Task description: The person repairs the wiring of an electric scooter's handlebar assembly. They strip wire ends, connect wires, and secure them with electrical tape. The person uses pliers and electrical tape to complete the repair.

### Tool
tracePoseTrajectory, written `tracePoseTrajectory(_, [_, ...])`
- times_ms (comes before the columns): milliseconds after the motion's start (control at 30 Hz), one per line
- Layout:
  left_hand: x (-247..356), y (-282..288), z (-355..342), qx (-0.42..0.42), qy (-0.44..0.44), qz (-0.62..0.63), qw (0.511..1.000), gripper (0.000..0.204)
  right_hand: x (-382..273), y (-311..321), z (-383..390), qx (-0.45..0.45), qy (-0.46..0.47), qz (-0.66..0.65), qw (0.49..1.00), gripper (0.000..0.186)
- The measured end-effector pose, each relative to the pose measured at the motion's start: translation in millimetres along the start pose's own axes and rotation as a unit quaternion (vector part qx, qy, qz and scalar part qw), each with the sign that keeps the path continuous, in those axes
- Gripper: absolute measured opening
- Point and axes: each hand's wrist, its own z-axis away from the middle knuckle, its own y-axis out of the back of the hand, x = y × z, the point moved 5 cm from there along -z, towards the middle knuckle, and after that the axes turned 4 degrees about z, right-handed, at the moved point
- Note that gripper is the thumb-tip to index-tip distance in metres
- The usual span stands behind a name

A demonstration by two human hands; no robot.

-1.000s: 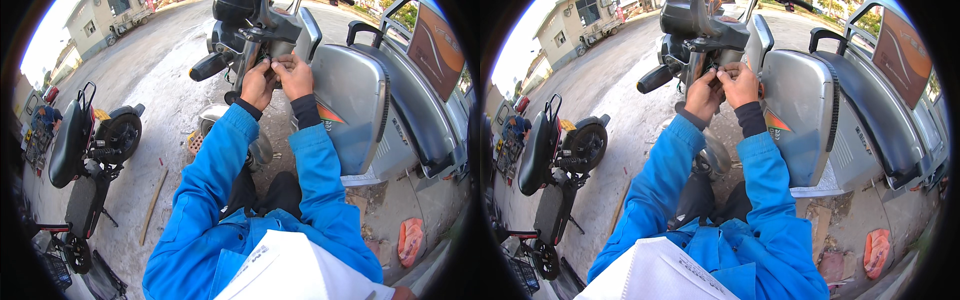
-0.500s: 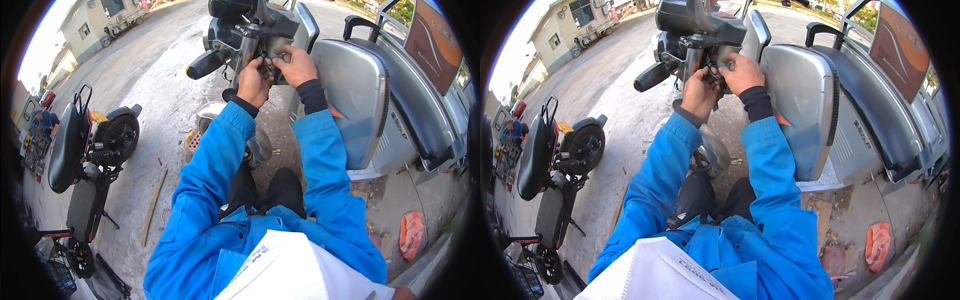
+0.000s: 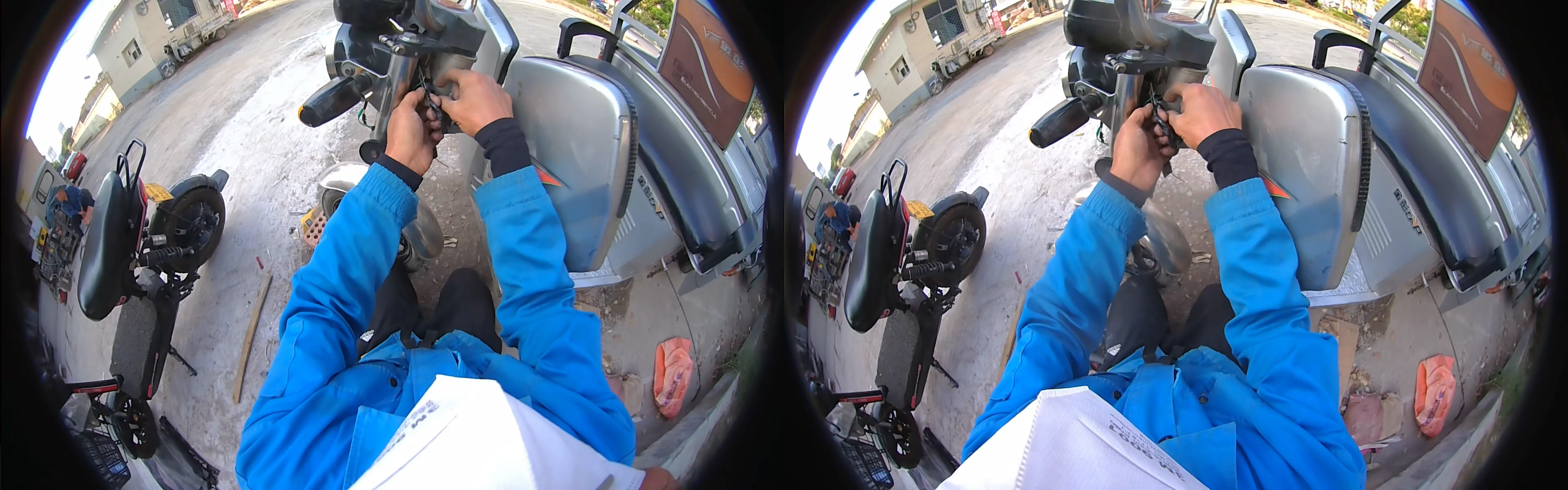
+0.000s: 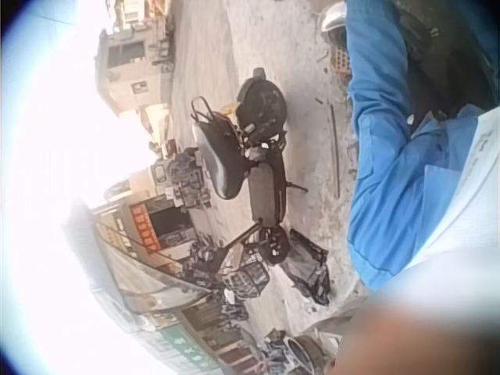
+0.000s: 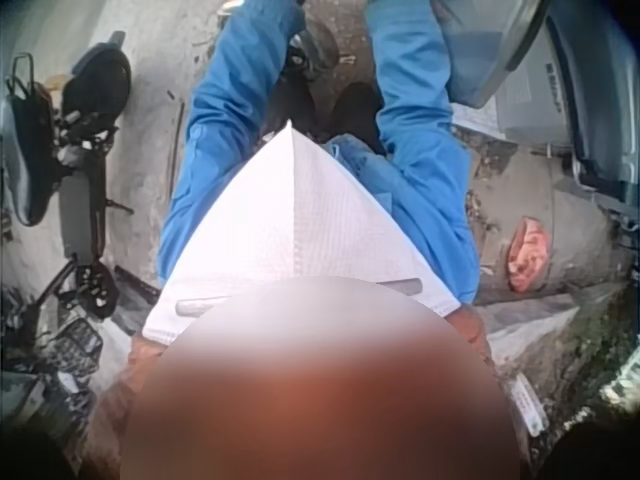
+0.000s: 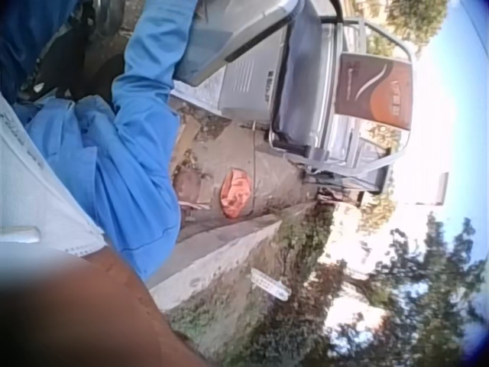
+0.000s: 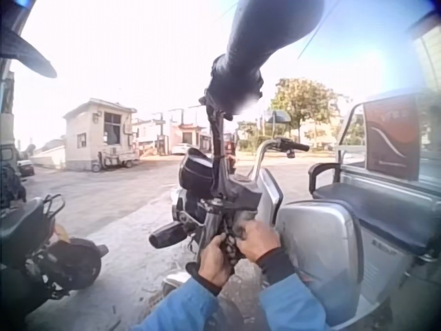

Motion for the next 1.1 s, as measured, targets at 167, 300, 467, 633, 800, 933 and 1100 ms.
tracePoseTrajectory(167, [-1, 1, 1, -0.001, -0.003, 0.011, 1.0, 0.031, 4, -9, -2, 0.086, 0.032, -0.05, 0.995, 0.024])
tracePoseTrajectory(300, [-2, 2, 2, 0.015, 0.0, 0.024, 1.0, 0.029, 6, -20, -2, 0.156, 0.064, -0.087, 0.982, 0.017])
tracePoseTrajectory(467, [-5, -2, 3, 0.044, -0.012, 0.042, 0.998, 0.025, 3, -17, 6, 0.271, 0.145, -0.076, 0.949, 0.009])
tracePoseTrajectory(633, [-9, -7, -3, 0.056, -0.013, 0.056, 0.997, 0.02, -3, -11, 8, 0.321, 0.208, -0.033, 0.923, 0.01])
tracePoseTrajectory(800, [-11, -11, -8, 0.067, -0.061, 0.061, 0.994, 0.014, -6, -8, 0, 0.294, 0.235, -0.014, 0.926, 0.01])
tracePoseTrajectory(933, [-13, -14, -10, 0.065, -0.09, 0.077, 0.991, 0.01, -3, -9, -5, 0.267, 0.238, -0.02, 0.934, 0.012])
tracePoseTrajectory(1100, [-15, -15, -9, 0.057, -0.151, 0.09, 0.983, 0.005, 9, -19, -8, 0.227, 0.171, -0.196, 0.938, 0.019])
